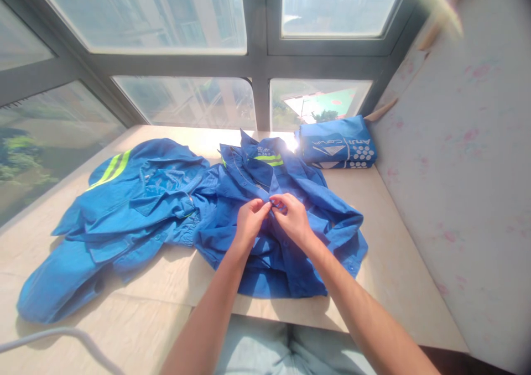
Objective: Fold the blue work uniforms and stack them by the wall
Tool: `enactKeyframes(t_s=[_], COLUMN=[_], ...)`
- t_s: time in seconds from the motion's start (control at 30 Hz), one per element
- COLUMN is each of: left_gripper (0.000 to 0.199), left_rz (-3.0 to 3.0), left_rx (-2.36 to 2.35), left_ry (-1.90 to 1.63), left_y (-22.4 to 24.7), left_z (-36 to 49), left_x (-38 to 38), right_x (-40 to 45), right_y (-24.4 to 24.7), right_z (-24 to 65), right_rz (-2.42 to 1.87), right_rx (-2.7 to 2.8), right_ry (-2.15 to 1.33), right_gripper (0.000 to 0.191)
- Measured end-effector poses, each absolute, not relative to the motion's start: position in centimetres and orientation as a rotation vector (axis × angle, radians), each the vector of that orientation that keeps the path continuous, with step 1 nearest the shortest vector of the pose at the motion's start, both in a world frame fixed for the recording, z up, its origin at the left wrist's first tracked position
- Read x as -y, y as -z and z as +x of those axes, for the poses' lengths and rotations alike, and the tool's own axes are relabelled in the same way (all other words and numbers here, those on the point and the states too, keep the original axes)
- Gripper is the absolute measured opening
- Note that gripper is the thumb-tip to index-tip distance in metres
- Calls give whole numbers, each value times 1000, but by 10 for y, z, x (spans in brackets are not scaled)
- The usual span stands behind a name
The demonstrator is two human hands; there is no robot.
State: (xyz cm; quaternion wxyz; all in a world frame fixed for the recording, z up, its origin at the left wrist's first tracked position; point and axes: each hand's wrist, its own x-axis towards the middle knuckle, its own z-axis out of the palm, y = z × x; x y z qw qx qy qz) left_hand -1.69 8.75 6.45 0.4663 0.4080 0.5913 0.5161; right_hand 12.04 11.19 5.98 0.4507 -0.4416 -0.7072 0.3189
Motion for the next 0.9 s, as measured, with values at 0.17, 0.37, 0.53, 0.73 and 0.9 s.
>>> enactKeyframes(t_s=[0.17,0.37,0.53,0.73,0.9], left_gripper=[31,29,24,37,30], left_rz=[1046,1237,1189,926,1116], left_rx=[-1450,-1539,-1504,-1428,-1535], left_ry=[-1240,-1216,-1265,-1393,-1438], left_y=[-59,-48,-46,-44,-45], left_z=[-18,-23,-19,-13,-14], left_x=[-87,-90,-90,-88,-83], right_x=[-115,-114,-112,-110,-111], right_y=[-56,-57,-52,-46,-50], right_z=[128,133,133,131,129], right_rz=[-1160,-1133,-1132,-1170,-1131], right_rx=[1691,1765,1814,1795,1802], right_ry=[-874,-821,-755,-768,-758], right_gripper=[18,14,13,12,11])
